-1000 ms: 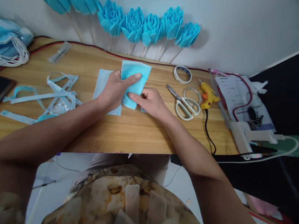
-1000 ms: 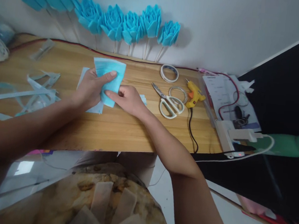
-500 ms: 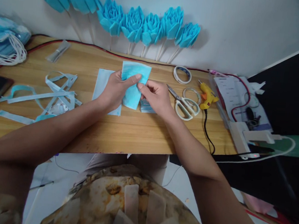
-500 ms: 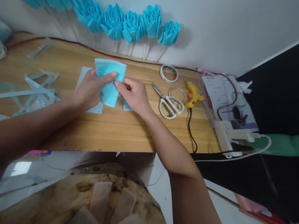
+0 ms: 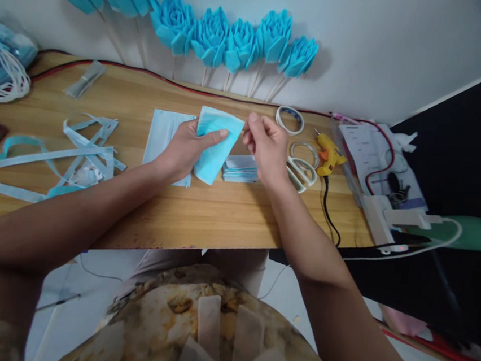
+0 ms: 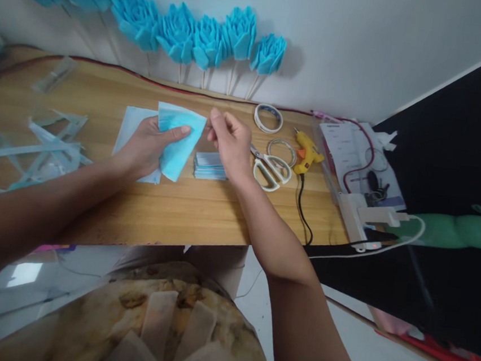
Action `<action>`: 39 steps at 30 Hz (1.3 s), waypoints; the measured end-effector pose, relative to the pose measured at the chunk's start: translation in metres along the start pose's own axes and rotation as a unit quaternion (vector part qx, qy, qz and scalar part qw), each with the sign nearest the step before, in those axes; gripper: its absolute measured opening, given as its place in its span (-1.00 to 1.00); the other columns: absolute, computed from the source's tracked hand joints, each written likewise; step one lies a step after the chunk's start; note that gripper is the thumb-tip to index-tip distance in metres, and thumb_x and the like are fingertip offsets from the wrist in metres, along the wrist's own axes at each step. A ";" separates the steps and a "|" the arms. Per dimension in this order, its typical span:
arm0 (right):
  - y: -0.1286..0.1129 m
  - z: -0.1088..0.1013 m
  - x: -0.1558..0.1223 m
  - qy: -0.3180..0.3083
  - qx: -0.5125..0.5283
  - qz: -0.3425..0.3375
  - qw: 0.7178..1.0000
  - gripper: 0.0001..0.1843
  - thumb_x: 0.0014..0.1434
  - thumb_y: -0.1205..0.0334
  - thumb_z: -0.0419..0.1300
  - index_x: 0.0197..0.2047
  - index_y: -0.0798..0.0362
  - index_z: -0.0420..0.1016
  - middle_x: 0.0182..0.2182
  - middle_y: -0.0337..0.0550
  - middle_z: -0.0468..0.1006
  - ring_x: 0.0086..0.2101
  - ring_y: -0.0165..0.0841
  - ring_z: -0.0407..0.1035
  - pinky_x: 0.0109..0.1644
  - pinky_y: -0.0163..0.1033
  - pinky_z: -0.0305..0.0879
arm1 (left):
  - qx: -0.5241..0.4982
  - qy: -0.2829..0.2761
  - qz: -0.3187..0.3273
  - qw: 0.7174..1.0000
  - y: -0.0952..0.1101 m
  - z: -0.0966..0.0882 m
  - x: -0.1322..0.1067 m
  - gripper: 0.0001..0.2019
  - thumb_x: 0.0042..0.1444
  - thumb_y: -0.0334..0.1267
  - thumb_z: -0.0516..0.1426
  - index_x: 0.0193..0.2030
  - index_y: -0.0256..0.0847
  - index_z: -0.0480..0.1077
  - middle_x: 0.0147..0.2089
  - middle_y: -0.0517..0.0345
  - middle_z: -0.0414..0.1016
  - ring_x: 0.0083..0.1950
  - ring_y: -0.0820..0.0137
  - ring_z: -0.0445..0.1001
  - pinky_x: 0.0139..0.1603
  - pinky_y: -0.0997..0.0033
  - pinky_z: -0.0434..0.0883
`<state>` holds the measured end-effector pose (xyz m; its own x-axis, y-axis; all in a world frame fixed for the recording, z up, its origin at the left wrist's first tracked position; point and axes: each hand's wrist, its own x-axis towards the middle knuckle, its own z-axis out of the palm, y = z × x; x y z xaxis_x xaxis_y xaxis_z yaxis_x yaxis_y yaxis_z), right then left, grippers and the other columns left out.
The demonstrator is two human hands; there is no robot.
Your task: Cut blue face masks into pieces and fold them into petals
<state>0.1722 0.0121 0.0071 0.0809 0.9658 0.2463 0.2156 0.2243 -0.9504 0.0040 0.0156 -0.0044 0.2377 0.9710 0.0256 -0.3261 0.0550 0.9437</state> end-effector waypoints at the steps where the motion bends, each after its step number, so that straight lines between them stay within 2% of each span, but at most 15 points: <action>1: 0.000 -0.001 0.001 0.000 0.009 0.000 1.000 -0.36 0.27 -0.42 0.06 -0.40 0.02 0.42 -0.56 -0.30 0.39 -0.54 -0.51 0.23 -0.48 -0.35 0.16 | 0.004 -0.001 0.003 1.000 -0.001 0.000 0.000 -0.62 -0.09 -0.01 0.49 -0.31 -0.18 0.51 -0.38 0.14 0.60 -0.36 0.33 0.59 -0.41 0.40 0.52; 3: 0.000 -0.001 0.001 -0.023 0.014 -0.008 1.000 -0.35 0.25 -0.44 0.06 -0.42 0.02 0.42 -0.55 -0.30 0.40 -0.55 -0.51 0.23 -0.49 -0.34 0.17 | 0.014 -0.004 0.007 1.000 -0.001 -0.001 0.000 -0.60 -0.09 0.02 0.48 -0.28 -0.20 0.51 -0.35 0.13 0.61 -0.34 0.33 0.60 -0.37 0.40 0.54; 6: 0.000 0.002 -0.001 -0.055 -0.014 -0.027 0.998 -0.33 0.17 -0.46 0.15 -0.54 0.00 0.26 -0.61 -0.34 0.30 -0.55 -0.50 0.19 -0.47 -0.31 0.17 | 0.029 -0.020 0.003 0.999 -0.002 0.000 -0.002 -0.58 -0.06 0.05 0.45 -0.24 -0.20 0.51 -0.31 0.12 0.63 -0.30 0.31 0.61 -0.34 0.39 0.55; 8: 0.001 0.003 -0.002 -0.051 -0.035 -0.039 0.997 -0.32 0.14 -0.45 0.18 -0.56 0.00 0.21 -0.62 -0.36 0.23 -0.55 -0.50 0.16 -0.45 -0.31 0.17 | 0.040 -0.032 -0.004 0.999 -0.002 0.000 -0.002 -0.59 -0.02 0.07 0.43 -0.23 -0.20 0.50 -0.31 0.11 0.63 -0.31 0.30 0.60 -0.37 0.39 0.54; 10: 0.002 0.002 -0.001 -0.031 -0.037 -0.054 0.997 -0.36 0.19 -0.40 0.19 -0.54 0.00 0.24 -0.61 -0.37 0.22 -0.54 -0.50 0.15 -0.43 -0.31 0.18 | 0.052 -0.040 -0.010 0.998 -0.001 0.000 -0.003 -0.61 0.02 0.07 0.40 -0.22 -0.20 0.50 -0.33 0.11 0.62 -0.33 0.31 0.58 -0.41 0.39 0.51; 13: -0.001 -0.004 0.001 -0.027 -0.019 -0.071 0.997 -0.46 0.27 -0.32 0.17 -0.42 0.00 0.41 -0.54 -0.32 0.35 -0.51 -0.47 0.24 -0.40 -0.28 0.22 | 0.070 -0.049 -0.021 0.996 0.001 0.000 -0.003 -0.63 0.02 0.02 0.40 -0.25 -0.21 0.48 -0.35 0.14 0.58 -0.36 0.35 0.54 -0.41 0.41 0.47; 16: -0.007 -0.007 0.001 -0.095 -0.051 -0.110 0.988 -0.51 0.20 -0.31 0.25 -0.19 -0.02 0.55 -0.32 -0.24 0.56 -0.32 -0.39 0.42 -0.22 -0.24 0.36 | 0.091 -0.066 -0.023 0.993 0.002 0.000 -0.005 -0.64 0.01 0.02 0.39 -0.28 -0.21 0.45 -0.39 0.19 0.51 -0.40 0.41 0.47 -0.42 0.42 0.41; 18: -0.010 -0.007 -0.002 -0.119 -0.100 -0.132 0.979 -0.48 0.16 -0.33 0.29 -0.16 -0.02 0.56 -0.29 -0.25 0.57 -0.26 -0.37 0.44 -0.16 -0.22 0.38 | 0.128 -0.086 -0.008 0.988 0.001 0.001 -0.007 -0.65 0.02 0.01 0.39 -0.33 -0.20 0.42 -0.42 0.22 0.46 -0.42 0.44 0.42 -0.43 0.43 0.35; 22: -0.010 -0.007 -0.004 -0.070 -0.167 -0.147 0.972 -0.46 0.29 -0.31 0.14 -0.39 0.00 0.46 -0.52 -0.30 0.38 -0.43 -0.41 0.30 -0.30 -0.24 0.31 | 0.211 -0.136 0.018 0.968 -0.002 0.003 -0.009 -0.65 0.02 -0.03 0.38 -0.44 -0.18 0.36 -0.47 0.24 0.39 -0.42 0.44 0.34 -0.43 0.42 0.28; 24: -0.008 -0.008 -0.004 -0.052 -0.192 -0.159 0.967 -0.47 0.34 -0.28 0.10 -0.43 -0.01 0.42 -0.55 -0.29 0.32 -0.45 -0.39 0.27 -0.31 -0.22 0.31 | 0.224 -0.147 0.023 0.963 -0.003 0.003 -0.010 -0.65 0.04 -0.04 0.37 -0.46 -0.18 0.34 -0.48 0.24 0.37 -0.43 0.45 0.31 -0.44 0.42 0.27; 29: -0.006 -0.009 -0.004 -0.037 -0.264 -0.189 0.945 -0.51 0.41 -0.22 0.04 -0.35 -0.04 0.46 -0.50 -0.23 0.40 -0.41 -0.33 0.37 -0.24 -0.17 0.35 | 0.241 -0.147 0.027 0.959 0.001 0.003 -0.010 -0.63 0.06 -0.02 0.37 -0.46 -0.17 0.33 -0.49 0.25 0.35 -0.44 0.45 0.29 -0.48 0.43 0.25; 32: -0.005 -0.011 -0.003 -0.013 -0.301 -0.201 0.932 -0.48 0.43 -0.24 -0.03 -0.30 -0.04 0.48 -0.45 -0.20 0.45 -0.37 -0.30 0.43 -0.21 -0.16 0.36 | 0.253 -0.144 0.024 0.956 0.004 0.003 -0.010 -0.62 0.06 0.00 0.36 -0.47 -0.18 0.33 -0.51 0.26 0.33 -0.45 0.46 0.29 -0.50 0.44 0.23; 39: 0.005 -0.033 0.015 0.112 -0.355 -0.227 0.900 -0.25 0.40 -0.40 -0.29 -0.29 0.00 0.45 -0.48 -0.20 0.44 -0.40 -0.31 0.44 -0.26 -0.15 0.32 | 0.279 -0.156 0.048 0.946 0.013 0.007 -0.014 -0.65 0.07 -0.01 0.33 -0.48 -0.23 0.40 -0.51 0.24 0.39 -0.45 0.46 0.34 -0.47 0.46 0.27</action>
<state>0.2063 0.0235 0.0124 0.0043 0.7272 0.6865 0.8369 0.3731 -0.4005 0.0032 0.0011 0.0102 0.5191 0.8443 0.1331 0.1544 -0.2458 0.9569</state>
